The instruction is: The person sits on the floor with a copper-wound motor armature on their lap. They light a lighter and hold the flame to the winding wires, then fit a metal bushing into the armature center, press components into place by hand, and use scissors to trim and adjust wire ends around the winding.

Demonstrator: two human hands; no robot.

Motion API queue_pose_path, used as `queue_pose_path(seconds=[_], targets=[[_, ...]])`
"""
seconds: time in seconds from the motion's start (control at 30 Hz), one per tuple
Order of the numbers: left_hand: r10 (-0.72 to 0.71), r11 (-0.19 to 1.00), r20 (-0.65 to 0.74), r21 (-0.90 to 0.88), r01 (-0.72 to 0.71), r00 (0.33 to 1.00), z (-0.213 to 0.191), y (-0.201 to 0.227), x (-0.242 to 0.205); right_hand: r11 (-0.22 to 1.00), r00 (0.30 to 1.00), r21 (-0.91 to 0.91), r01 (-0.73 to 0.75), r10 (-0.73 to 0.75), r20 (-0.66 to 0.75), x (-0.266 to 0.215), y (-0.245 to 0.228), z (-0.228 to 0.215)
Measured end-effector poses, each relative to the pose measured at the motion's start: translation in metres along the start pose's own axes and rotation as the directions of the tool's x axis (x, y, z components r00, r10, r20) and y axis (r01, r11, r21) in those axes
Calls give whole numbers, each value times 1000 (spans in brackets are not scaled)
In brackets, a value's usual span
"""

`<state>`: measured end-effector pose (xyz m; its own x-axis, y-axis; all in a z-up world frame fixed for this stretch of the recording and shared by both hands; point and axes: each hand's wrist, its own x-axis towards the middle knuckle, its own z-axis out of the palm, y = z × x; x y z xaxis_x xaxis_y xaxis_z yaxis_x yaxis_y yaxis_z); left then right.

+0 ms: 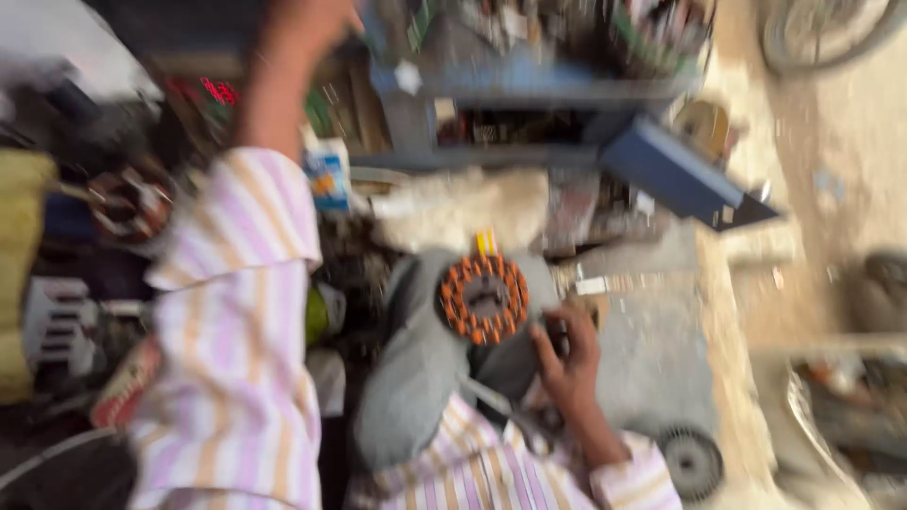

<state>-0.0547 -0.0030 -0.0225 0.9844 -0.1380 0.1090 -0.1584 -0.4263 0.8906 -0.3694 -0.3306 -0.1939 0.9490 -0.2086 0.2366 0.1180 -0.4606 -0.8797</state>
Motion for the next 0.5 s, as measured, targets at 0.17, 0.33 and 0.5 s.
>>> queue_pose_path(seconds=[0.17,0.33,0.5], targets=[[29,966,181,-257,19,983,46,-3,-91,994,999,103,-27,23,43,-7,-10,-11],[149,891,270,-454,-10,951,50,35,-180,903,975,372,-217,182,127,-39,-12,-29],[127,843,367,-529,95,921,128,28,-282,675,855,531,-512,342,390,-45,-51,-32]])
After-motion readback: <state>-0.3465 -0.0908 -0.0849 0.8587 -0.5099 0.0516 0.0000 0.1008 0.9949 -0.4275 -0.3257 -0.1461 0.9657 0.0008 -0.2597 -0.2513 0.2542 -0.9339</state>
